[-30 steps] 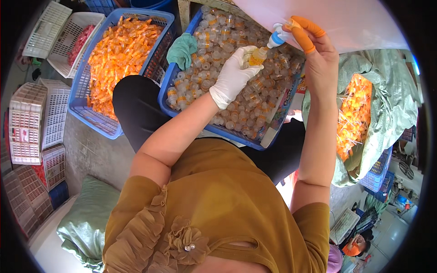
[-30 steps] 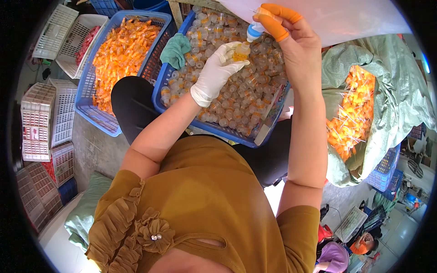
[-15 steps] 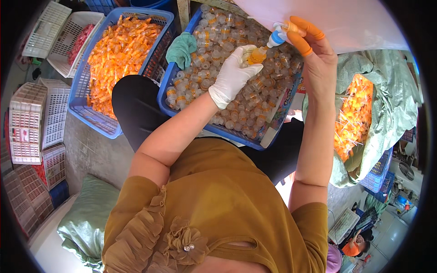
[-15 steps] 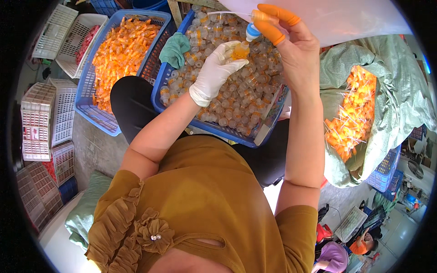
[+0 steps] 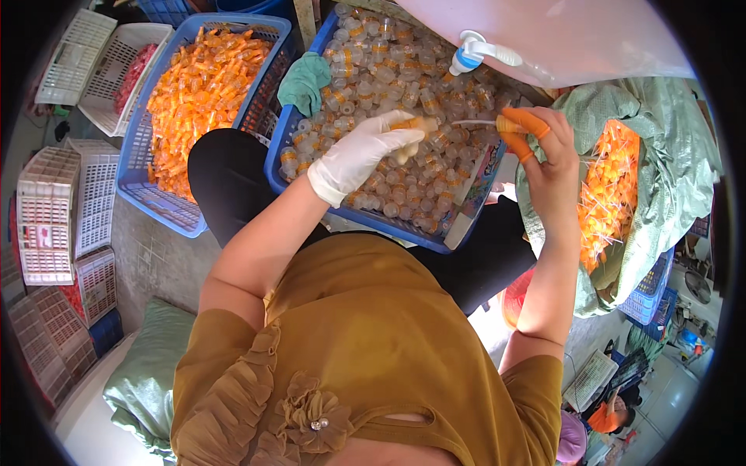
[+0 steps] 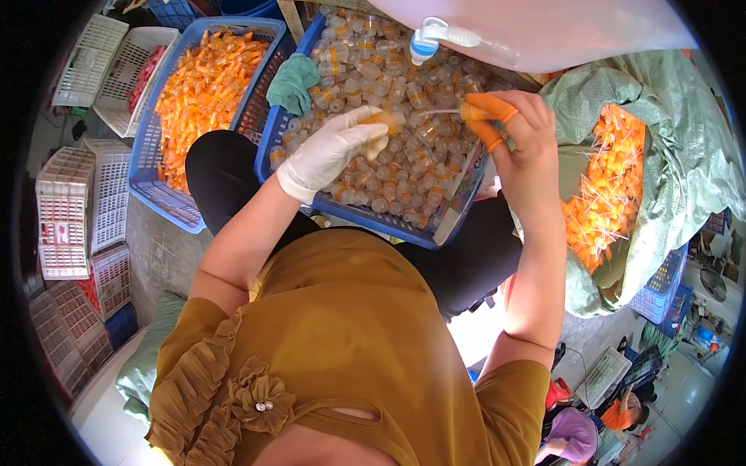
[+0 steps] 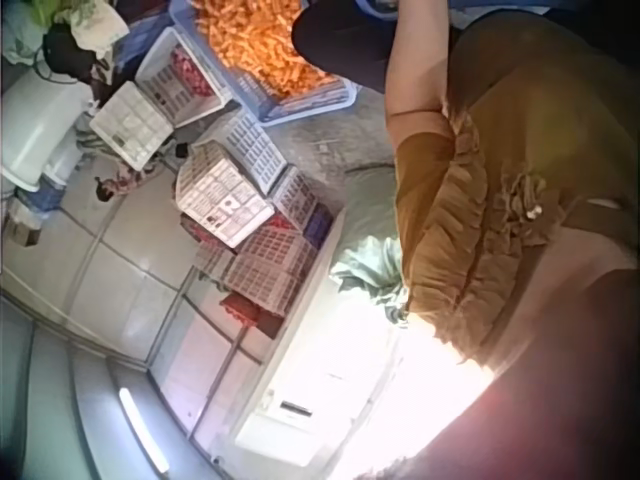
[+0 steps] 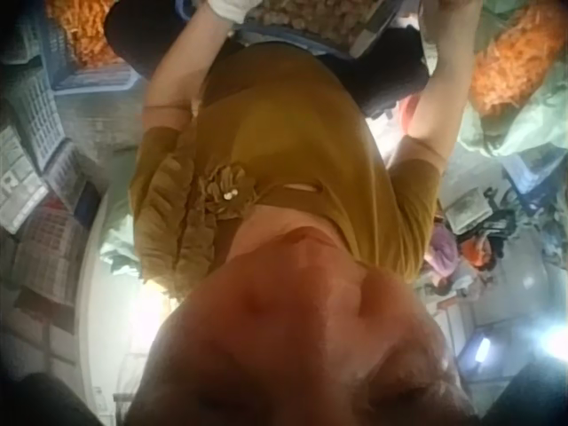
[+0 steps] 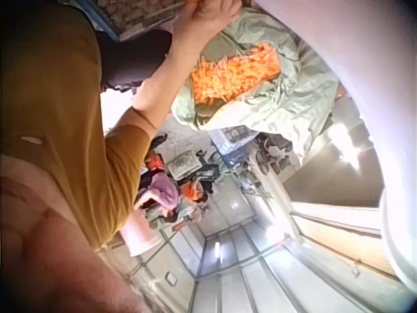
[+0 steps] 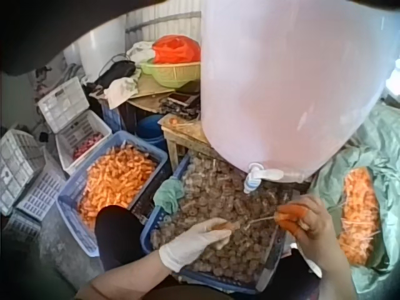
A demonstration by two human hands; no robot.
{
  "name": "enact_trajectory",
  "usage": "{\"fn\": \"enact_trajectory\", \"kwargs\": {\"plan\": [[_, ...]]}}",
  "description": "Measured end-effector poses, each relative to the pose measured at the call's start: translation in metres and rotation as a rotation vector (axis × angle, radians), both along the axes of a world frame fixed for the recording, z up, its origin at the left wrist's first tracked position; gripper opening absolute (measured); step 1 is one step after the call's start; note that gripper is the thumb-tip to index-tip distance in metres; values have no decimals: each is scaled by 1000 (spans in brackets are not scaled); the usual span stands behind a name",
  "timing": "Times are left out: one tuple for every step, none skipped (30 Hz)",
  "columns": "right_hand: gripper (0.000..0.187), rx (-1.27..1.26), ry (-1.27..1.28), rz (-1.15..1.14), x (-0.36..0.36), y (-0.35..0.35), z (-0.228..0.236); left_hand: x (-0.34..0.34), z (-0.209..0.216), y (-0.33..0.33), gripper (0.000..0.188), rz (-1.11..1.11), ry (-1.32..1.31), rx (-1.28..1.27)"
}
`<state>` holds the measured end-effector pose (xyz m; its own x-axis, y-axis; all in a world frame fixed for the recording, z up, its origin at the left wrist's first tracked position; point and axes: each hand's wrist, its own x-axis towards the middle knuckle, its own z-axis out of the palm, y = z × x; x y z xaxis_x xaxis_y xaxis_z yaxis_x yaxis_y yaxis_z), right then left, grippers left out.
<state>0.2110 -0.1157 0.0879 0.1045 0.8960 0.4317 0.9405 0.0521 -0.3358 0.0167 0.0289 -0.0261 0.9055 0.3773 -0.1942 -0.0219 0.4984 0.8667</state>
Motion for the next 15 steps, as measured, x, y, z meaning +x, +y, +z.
{"fn": "enact_trajectory", "kwargs": {"plan": [[29, -20, 51, 19, 0, -2, 2, -4, 2, -3, 34, -63, -35, -85], [28, -8, 92, 71, -3, -3, 0, -5, 9, -6, 35, -130, -75, -169], [28, -31, 118, 125, -8, -3, 1, -6, 13, -10, 36, -197, -114, -253], [28, -53, 145, 179, -15, -4, 2, -6, 13, -14, 42, -223, -185, -243], [29, -76, 173, 240, -19, -5, 3, -7, 17, -17, 43, -231, -171, -284], [31, -106, 143, 316, -16, -6, 9, -9, 22, -18, 45, -238, -157, -325], [31, -94, 126, 336, -15, -7, 10, -11, 25, -20, 46, -245, -143, -367], [31, -80, 109, 354, -15, -8, 11, -12, 26, -23, 48, -243, -119, -406], [32, -67, 92, 372, -15, -9, 11, -12, 27, -26, 49, -241, -96, -445], [31, -63, 118, 388, -15, -9, 10, -12, 28, -28, 51, -238, -72, -483], [31, -60, 143, 402, -14, -9, 9, -12, 29, -30, 51, -289, -100, -489], [30, -57, 167, 415, -13, -10, 8, -11, 31, -31, 51, -341, -129, -495], [29, -61, 197, 421, -15, -11, 9, -10, 35, -33, 52, -392, -158, -501], [28, -67, 227, 432, -17, -11, 9, -10, 43, -39, 55, -306, -67, -542], [27, -72, 258, 443, -19, -12, 8, -10, 42, -39, 53, -329, -103, -499]]}}
